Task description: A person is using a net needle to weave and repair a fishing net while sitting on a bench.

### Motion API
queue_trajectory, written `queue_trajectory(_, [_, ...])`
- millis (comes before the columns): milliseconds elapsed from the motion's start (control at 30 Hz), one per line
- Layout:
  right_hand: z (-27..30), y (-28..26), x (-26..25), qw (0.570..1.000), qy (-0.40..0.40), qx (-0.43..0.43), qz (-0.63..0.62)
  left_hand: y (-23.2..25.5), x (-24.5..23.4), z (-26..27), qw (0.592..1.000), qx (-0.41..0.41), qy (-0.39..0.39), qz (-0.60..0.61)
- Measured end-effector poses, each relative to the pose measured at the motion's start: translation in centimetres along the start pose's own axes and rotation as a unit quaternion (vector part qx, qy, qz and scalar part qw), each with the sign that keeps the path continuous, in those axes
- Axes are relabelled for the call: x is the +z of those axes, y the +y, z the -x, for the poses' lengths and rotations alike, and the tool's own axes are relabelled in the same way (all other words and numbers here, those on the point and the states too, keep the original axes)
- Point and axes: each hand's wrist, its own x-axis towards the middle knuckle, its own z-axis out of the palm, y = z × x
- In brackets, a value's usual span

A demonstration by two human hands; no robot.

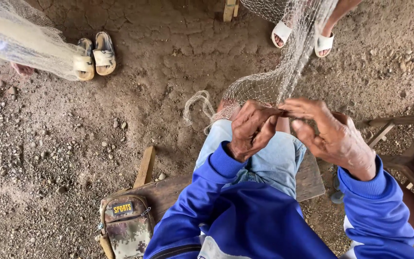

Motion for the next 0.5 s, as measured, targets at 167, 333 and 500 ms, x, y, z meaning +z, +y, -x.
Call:
queue_trajectory(167, [-1.4,-3.6,-1.2,0.993,0.007,0.109,-0.049,0.2,-0.2,-0.3,1.0,0.011,0.0,-0.021])
queue_trajectory(333, [0.3,-1.8,-3.2,0.686,-0.028,0.058,0.725,1.0,-0.5,-0.9,0.999,-0.003,-0.015,-0.037])
queue_trajectory(500, [1.5,-1.7,-4.3,0.946,0.204,0.037,0.248,-0.8,0.1,0.5,0.998,0.029,-0.016,-0.049])
